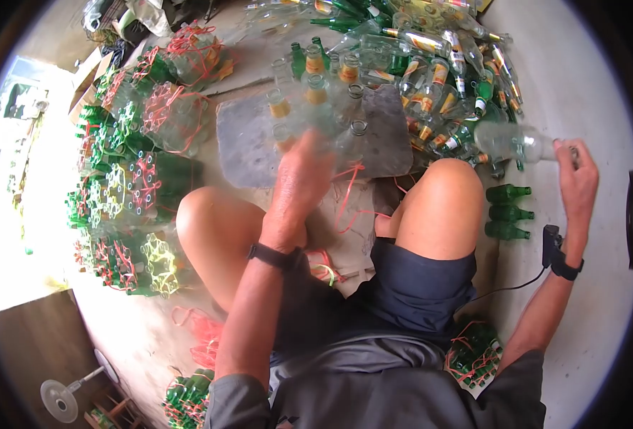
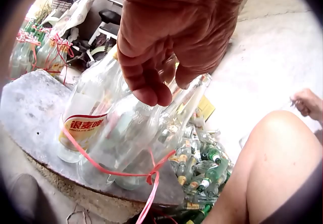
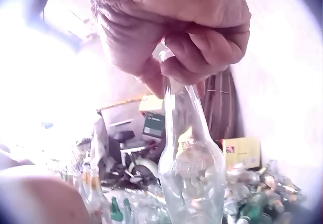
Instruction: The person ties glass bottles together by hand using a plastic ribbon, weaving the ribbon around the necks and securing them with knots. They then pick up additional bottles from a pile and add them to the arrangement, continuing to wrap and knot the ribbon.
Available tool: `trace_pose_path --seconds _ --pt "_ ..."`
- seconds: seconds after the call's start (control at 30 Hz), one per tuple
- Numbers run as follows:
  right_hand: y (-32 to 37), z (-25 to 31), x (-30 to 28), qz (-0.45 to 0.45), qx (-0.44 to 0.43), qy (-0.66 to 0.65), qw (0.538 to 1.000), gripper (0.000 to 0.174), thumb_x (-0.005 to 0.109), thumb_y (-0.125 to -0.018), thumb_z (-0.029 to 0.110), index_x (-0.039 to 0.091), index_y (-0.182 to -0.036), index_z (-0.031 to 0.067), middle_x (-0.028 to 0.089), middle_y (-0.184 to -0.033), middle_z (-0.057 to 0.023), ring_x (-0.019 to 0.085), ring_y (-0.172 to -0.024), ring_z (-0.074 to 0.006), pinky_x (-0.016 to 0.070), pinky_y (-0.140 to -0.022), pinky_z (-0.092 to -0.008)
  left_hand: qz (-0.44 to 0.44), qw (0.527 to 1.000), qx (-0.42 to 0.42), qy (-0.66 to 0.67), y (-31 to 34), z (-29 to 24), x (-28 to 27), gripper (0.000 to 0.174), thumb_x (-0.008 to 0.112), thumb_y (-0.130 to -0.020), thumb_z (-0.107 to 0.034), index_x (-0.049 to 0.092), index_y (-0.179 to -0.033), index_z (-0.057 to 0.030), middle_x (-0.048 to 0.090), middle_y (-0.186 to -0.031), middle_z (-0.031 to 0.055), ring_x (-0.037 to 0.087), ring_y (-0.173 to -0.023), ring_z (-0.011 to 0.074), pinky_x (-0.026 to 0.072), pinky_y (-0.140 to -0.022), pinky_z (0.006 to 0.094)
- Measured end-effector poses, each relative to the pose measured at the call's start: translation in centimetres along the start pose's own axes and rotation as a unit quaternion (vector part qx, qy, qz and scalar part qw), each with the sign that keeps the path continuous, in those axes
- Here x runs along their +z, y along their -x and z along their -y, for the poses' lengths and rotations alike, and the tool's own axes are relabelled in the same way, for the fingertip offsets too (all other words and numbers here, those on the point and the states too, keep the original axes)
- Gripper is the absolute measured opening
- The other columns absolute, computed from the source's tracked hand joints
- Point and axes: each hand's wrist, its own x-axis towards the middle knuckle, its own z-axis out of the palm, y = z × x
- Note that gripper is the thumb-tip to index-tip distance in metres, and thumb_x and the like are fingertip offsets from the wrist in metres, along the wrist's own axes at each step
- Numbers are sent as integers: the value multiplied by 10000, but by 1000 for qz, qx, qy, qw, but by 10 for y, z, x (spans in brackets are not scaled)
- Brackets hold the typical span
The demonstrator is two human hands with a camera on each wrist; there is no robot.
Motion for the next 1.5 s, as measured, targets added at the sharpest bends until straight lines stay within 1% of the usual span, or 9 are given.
trace_pose_path --seconds 0.1,0.23,0.33,0.5,0.73,1.0,1.07,1.1,1.5 --pt "-13 62 -15 -43 -36 -56 997 205 688 -985 227 667 -956 25 474 -749 78 363 -683 -31 287 -593 -222 -1 1000 -10 4 1 -3 -1 277 686 -904 -103 625 -1165 -29 644 -804 189 641 -701 359 507 -671 425" --pt "-23 128 -16 -47 -77 -139 986 217 696 -982 227 688 -993 10 519 -790 79 391 -698 -30 300 -617 -214 -15 999 -2 -35 1 -2 1 301 694 -895 -110 628 -1175 -21 662 -1029 237 657 -906 432 524 -792 461" --pt "-30 164 -2 21 -105 -210 972 226 704 -976 216 694 -1016 -6 557 -816 75 413 -707 -23 316 -626 -204 -24 999 -2 -26 4 -5 0 317 701 -891 -119 631 -1183 -19 641 -1135 248 637 -1007 460 519 -861 486" --pt "-32 217 43 57 -210 -263 940 210 733 -939 220 684 -937 15 575 -721 41 455 -659 -34 365 -587 -226 -33 999 -18 -24 6 -9 2 311 704 -897 -133 632 -1180 -28 637 -1121 244 632 -991 479 523 -848 509" --pt "-44 240 61 126 -235 -237 934 165 699 -974 172 671 -987 10 588 -811 58 485 -739 -21 377 -679 -202 -49 999 -13 -7 7 -9 2 288 699 -905 -147 628 -1157 -29 638 -1076 251 631 -978 489 523 -825 529" --pt "-44 242 102 142 -244 -209 936 179 729 -932 184 657 -945 21 538 -668 33 472 -631 -42 382 -583 -245 -52 999 -11 2 7 -11 1 281 703 -903 -150 626 -1141 -23 640 -1062 258 634 -972 492 524 -825 530" --pt "-41 245 112 76 -279 -199 936 259 757 -868 261 653 -833 26 583 -587 -132 590 -517 -205 461 -541 -378 -52 999 -13 5 7 -12 0 277 705 -902 -150 626 -1134 -21 640 -1060 258 634 -971 492 524 -824 529" --pt "-39 249 112 110 -249 -196 942 262 745 -861 269 642 -814 32 611 -635 -185 640 -572 -322 487 -563 -420 -50 999 -13 5 7 -12 0 279 708 -902 -149 620 -1135 -23 642 -1065 258 635 -971 492 524 -824 528" --pt "-37 268 140 73 -308 -141 938 302 717 -829 277 585 -770 12 629 -704 -248 635 -695 -472 516 -633 -511 -42 998 -39 -2 7 -12 3 295 727 -895 -131 593 -1141 -38 646 -1086 253 640 -973 474 526 -809 512"
